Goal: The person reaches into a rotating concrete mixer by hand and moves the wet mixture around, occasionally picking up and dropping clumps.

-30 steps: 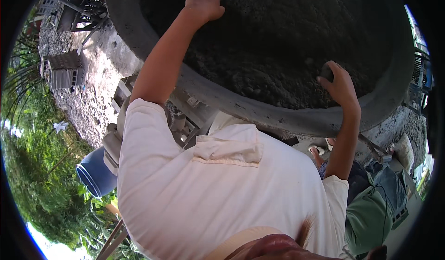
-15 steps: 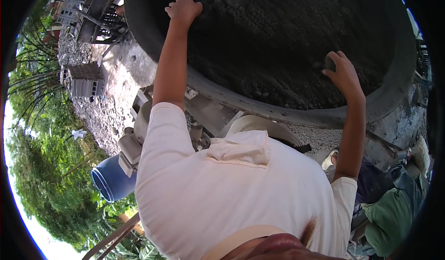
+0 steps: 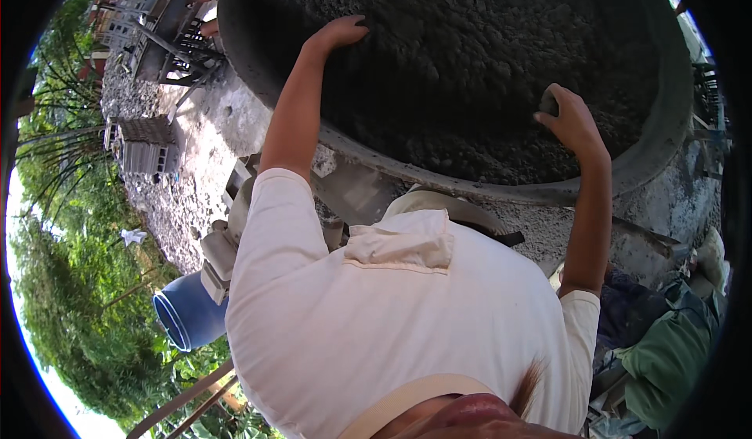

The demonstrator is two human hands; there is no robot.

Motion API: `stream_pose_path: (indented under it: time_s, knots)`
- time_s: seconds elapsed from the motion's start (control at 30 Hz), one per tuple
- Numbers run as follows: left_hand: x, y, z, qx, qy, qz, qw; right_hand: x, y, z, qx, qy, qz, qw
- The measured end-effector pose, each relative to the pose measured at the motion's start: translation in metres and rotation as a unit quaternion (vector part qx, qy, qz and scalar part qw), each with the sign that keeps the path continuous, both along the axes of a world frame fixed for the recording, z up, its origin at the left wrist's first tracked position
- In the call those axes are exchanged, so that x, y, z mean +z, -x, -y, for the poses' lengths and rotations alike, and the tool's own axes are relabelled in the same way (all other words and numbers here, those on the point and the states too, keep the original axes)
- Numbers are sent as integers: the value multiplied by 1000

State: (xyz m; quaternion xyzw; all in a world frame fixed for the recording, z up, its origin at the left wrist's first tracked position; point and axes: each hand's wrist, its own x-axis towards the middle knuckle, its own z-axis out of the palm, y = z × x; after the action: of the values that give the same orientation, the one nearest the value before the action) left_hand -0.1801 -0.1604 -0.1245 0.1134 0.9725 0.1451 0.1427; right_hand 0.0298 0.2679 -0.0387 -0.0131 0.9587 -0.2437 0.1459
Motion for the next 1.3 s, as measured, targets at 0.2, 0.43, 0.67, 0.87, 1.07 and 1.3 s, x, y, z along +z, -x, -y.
stream_pose_path:
  time_s: [0.2, 0.43, 0.67, 0.87, 1.07, 1.3]
  knots:
    - [6, -44, -61, -47, 72, 106, 991, -2, -1, 0, 13, -12, -11, 1000]
    - [48, -96, -111, -227, 70, 199, 951, 4, -1, 2, 20, -2, -7, 1000]
    - [150, -125, -68, -218, -63, 90, 970, 7, -2, 7, 9, 2, -31, 999]
    - [208, -145, -8, 41, -45, 28, 998, -1, 1, 2, 5, 26, -116, 993]
    - [152, -205, -34, -161, -6, 89, 983, -8, 1, 4, -3, 47, -147, 988]
    - [132, -260, -94, -158, -85, 57, 982, -20, 5, -2, 20, 56, -266, 962]
